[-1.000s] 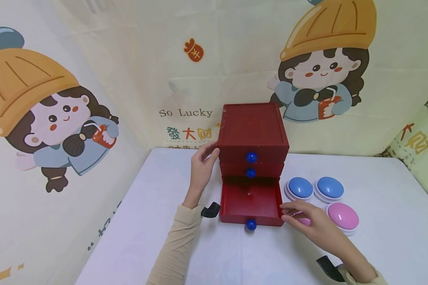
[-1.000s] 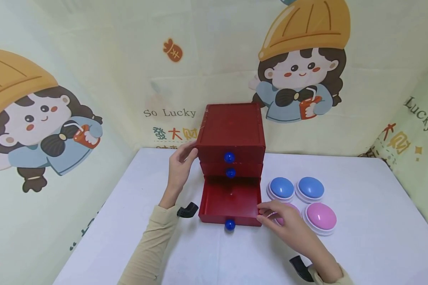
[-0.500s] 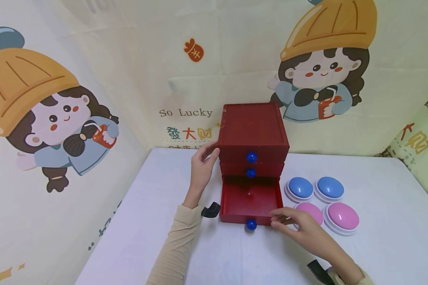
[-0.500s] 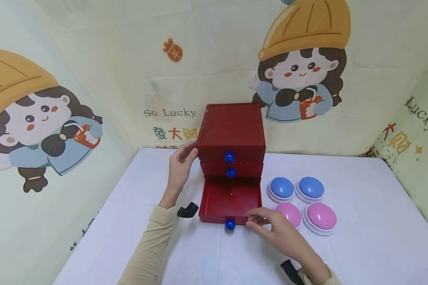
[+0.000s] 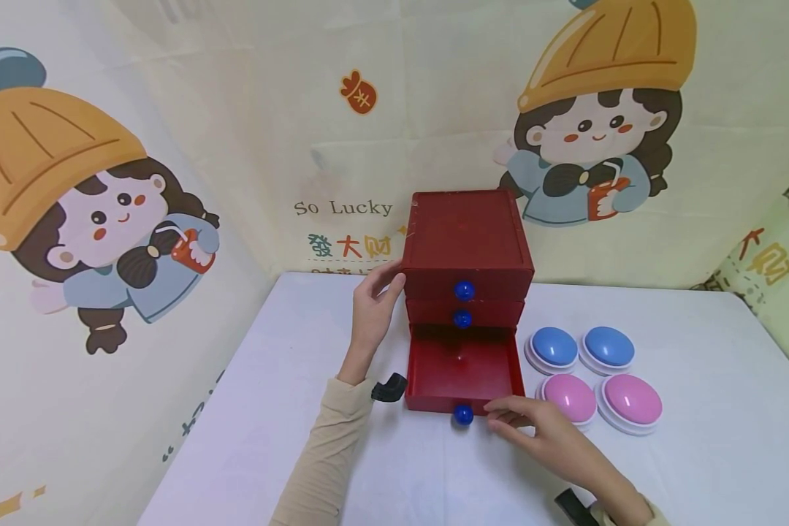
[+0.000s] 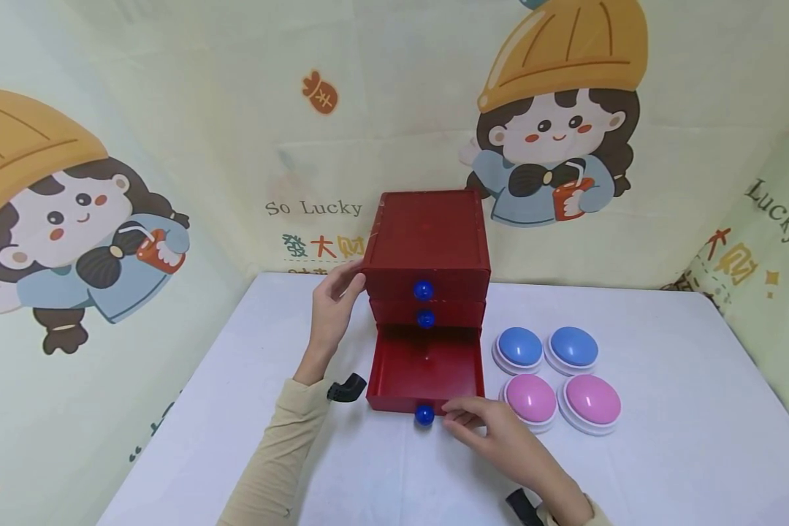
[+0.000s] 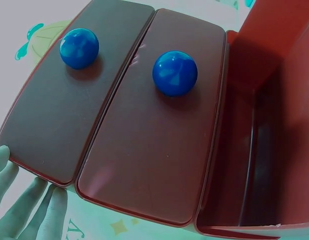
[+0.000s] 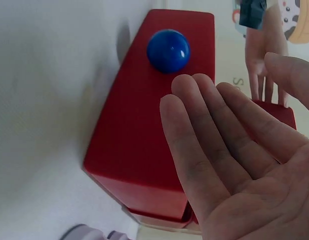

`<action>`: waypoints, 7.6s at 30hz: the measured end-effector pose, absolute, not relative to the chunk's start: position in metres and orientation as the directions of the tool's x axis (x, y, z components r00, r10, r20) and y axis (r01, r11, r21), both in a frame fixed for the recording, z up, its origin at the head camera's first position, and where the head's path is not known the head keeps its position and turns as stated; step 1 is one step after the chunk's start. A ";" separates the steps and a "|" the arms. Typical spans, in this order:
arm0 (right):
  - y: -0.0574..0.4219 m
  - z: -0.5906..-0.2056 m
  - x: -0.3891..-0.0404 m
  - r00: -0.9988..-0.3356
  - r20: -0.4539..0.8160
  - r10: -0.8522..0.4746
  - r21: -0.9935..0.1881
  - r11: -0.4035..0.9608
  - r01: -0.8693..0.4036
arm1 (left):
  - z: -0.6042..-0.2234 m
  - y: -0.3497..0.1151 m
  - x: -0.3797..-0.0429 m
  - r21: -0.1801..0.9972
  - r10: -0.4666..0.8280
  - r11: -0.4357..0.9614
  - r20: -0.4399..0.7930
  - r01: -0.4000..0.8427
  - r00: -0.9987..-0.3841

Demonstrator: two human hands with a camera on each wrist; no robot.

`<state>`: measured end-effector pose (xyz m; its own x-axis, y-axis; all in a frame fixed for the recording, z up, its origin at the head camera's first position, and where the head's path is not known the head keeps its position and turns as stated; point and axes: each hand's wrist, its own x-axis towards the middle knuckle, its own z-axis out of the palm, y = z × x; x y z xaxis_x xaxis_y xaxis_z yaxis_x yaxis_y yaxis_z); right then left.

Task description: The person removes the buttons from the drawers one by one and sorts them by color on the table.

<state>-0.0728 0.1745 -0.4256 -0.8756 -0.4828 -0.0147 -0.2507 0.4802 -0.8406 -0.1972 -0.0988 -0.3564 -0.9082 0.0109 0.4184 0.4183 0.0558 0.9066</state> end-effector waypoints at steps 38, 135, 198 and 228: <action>0.139 -0.462 -0.076 -0.925 -0.095 -0.368 -0.837 0.533 -0.126 | -0.358 -0.098 -0.198 0.900 -0.003 0.054 0.432 0.432 -0.902; 0.145 -0.470 -0.120 -0.931 -0.063 -0.359 -0.919 0.386 -0.086 | -0.358 -0.097 -0.197 0.909 -0.012 0.074 0.412 0.411 -0.911; 0.142 -0.467 -0.179 -0.947 -0.172 -0.270 -0.959 0.265 0.098 | -0.359 -0.096 -0.199 0.899 -0.018 0.078 0.433 0.431 -0.901; 0.138 -0.470 -0.191 -0.961 -0.185 -0.205 -0.961 0.241 0.134 | -0.361 -0.095 -0.200 0.893 -0.016 0.102 0.441 0.438 -0.897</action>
